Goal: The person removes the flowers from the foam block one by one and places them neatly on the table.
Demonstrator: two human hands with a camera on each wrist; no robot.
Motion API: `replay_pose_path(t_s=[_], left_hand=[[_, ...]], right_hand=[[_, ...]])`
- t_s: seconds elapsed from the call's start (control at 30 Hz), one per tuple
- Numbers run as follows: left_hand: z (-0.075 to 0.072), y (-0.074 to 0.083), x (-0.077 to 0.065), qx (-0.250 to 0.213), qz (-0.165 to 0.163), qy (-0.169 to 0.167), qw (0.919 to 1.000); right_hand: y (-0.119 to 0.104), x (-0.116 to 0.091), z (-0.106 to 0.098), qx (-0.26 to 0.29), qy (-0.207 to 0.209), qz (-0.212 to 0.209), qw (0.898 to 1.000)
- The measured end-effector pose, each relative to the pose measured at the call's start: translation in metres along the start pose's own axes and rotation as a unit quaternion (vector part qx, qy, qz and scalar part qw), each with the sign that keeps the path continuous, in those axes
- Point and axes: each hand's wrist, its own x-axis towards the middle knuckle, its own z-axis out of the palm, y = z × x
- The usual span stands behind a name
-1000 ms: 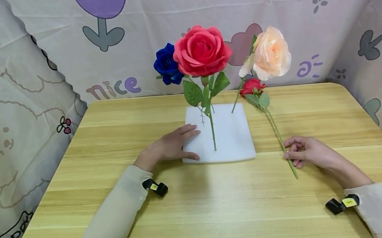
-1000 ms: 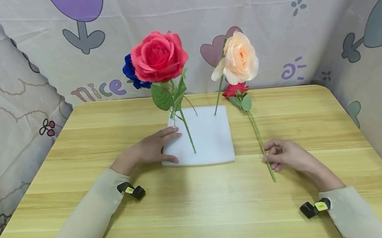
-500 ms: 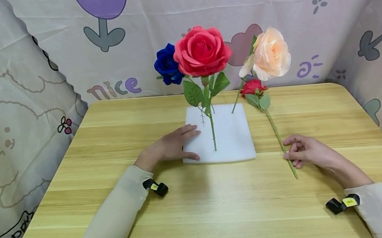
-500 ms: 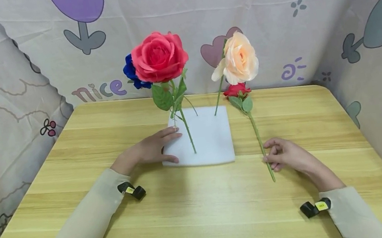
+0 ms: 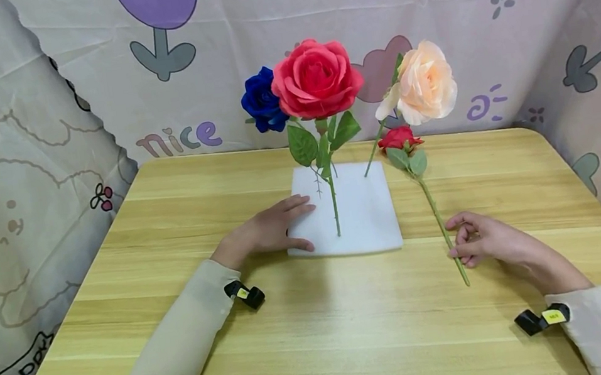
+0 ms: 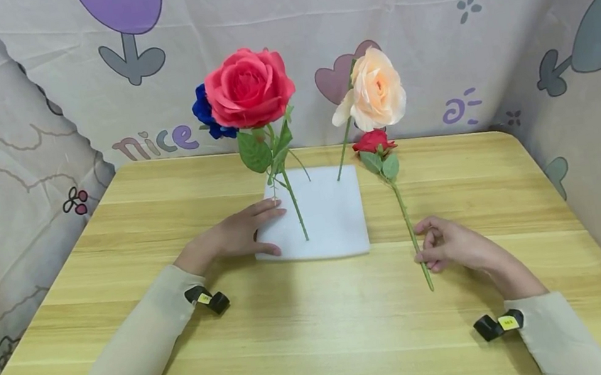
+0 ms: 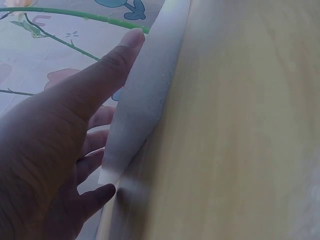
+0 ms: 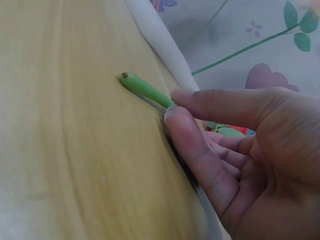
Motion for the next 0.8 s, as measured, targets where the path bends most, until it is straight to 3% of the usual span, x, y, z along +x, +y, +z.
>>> replay_pose_path(t_s=[0.37, 0.8], left_hand=[[0.001, -0.002, 0.001, 0.0, -0.003, -0.002, 1.0], [0.0, 0.0, 0.0, 0.0, 0.006, 0.006, 1.0]], right_hand=[[-0.005, -0.002, -0.003, -0.009, 0.005, 0.009, 1.0], [-0.011, -0.004, -0.002, -0.061, 0.054, 0.012, 0.997]])
